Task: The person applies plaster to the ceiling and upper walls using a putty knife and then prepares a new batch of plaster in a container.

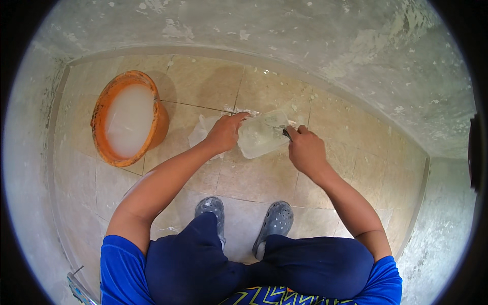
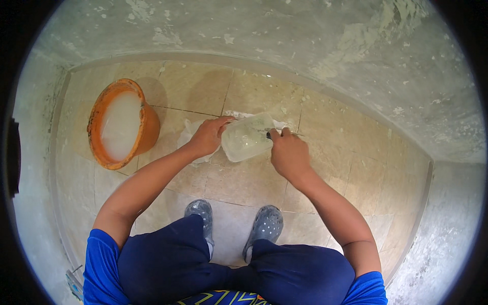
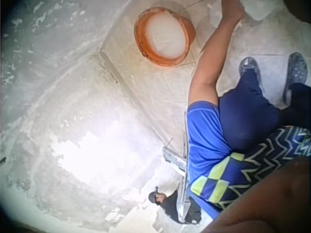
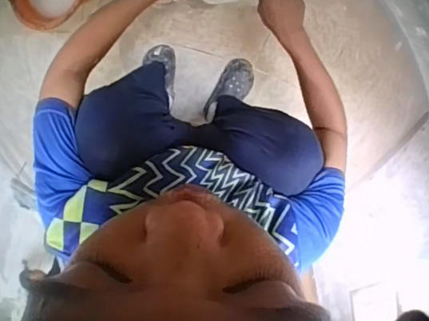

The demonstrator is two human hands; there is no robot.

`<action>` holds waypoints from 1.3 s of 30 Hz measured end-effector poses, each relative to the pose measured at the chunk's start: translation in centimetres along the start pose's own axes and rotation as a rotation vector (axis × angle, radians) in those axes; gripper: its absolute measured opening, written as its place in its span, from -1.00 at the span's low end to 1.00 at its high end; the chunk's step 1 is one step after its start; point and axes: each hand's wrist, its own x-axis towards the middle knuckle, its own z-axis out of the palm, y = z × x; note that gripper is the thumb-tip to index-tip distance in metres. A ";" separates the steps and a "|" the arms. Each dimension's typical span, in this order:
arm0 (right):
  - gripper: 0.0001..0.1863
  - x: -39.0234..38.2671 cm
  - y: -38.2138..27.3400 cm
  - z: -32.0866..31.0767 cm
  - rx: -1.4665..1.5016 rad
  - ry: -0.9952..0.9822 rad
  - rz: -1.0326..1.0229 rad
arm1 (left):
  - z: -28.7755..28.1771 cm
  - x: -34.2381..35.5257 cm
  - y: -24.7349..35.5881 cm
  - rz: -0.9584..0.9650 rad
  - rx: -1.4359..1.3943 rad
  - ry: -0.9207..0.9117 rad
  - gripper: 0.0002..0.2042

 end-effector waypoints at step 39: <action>-0.67 -1.9 -4.6 6.5 -0.035 0.063 -0.173 | 0.0 -2.2 -1.5 -0.234 -0.277 -0.165 -0.59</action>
